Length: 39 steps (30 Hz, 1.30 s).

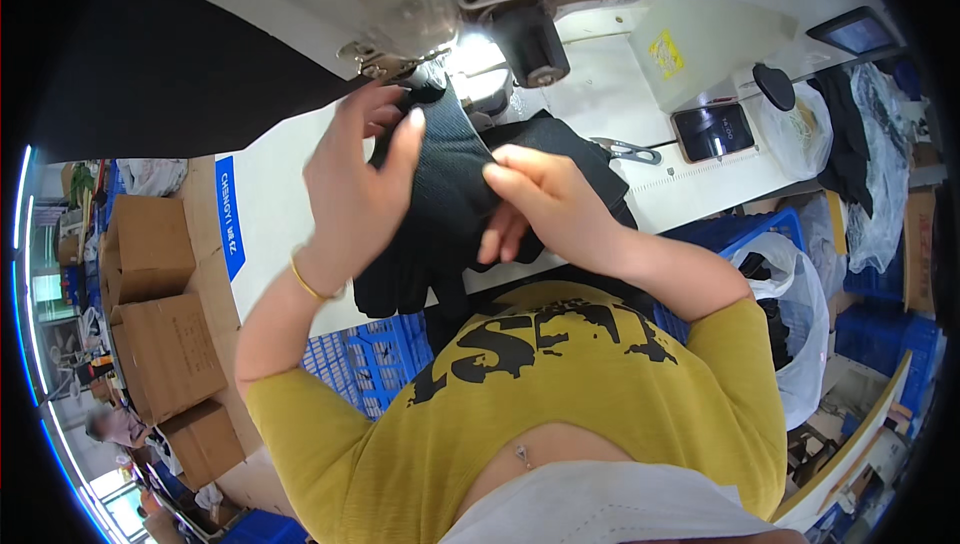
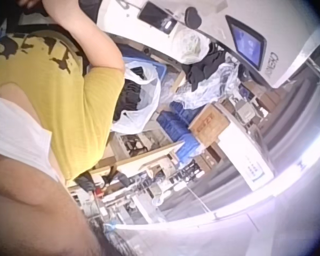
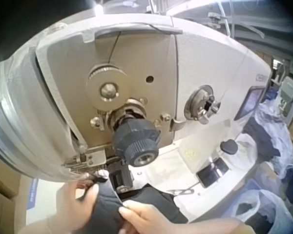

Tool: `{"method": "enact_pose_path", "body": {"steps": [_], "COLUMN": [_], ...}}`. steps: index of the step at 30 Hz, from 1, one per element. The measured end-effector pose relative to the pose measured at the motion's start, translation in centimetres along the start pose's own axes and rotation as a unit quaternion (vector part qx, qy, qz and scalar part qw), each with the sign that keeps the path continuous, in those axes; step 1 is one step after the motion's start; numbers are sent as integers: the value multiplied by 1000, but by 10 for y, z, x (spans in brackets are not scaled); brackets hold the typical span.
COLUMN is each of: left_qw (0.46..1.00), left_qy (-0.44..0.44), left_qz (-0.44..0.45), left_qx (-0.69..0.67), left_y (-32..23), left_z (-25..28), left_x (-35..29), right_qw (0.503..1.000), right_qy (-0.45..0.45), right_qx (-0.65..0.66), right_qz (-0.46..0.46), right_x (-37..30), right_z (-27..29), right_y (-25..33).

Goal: The person takes black fabric pieces one at a time, aligns their edges, and sews them using a sewing machine.

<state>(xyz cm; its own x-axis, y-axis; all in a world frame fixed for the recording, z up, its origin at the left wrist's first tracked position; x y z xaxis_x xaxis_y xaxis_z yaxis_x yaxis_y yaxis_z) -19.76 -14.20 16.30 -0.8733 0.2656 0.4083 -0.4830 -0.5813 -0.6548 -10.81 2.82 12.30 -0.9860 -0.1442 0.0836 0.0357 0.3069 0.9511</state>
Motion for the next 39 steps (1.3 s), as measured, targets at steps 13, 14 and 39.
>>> {"method": "enact_pose_path", "body": {"steps": [13, 14, 39], "left_qw": [882, 883, 903], "left_qy": [-60, -55, -98], "left_qz": [-387, -386, -350], "left_qx": [262, 262, 229], "left_y": [11, 10, 30], "left_z": [-4, -2, -12], "left_x": [-34, -29, 20], "right_qw": [986, 985, 971], "right_qy": [36, 53, 38], "right_qx": [-155, -158, -228], "right_qz": [46, 43, 57], "right_x": [16, 17, 2], "right_z": [4, 5, 9], "right_y": [6, 4, 11]}}
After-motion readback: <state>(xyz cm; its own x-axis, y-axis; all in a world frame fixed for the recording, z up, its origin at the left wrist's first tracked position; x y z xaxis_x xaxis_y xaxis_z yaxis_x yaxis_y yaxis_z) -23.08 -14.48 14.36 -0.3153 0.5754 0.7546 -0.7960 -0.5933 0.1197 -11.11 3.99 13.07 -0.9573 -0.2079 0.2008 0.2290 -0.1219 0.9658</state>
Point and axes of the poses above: each hand's wrist, its own x-axis towards the middle knuckle, its own z-axis out of the back of the hand, y = z × x, the point moved 2 cm from there along x, towards the middle knuckle, and after that the axes turned 13 degrees about z, right-handed, at the moved point
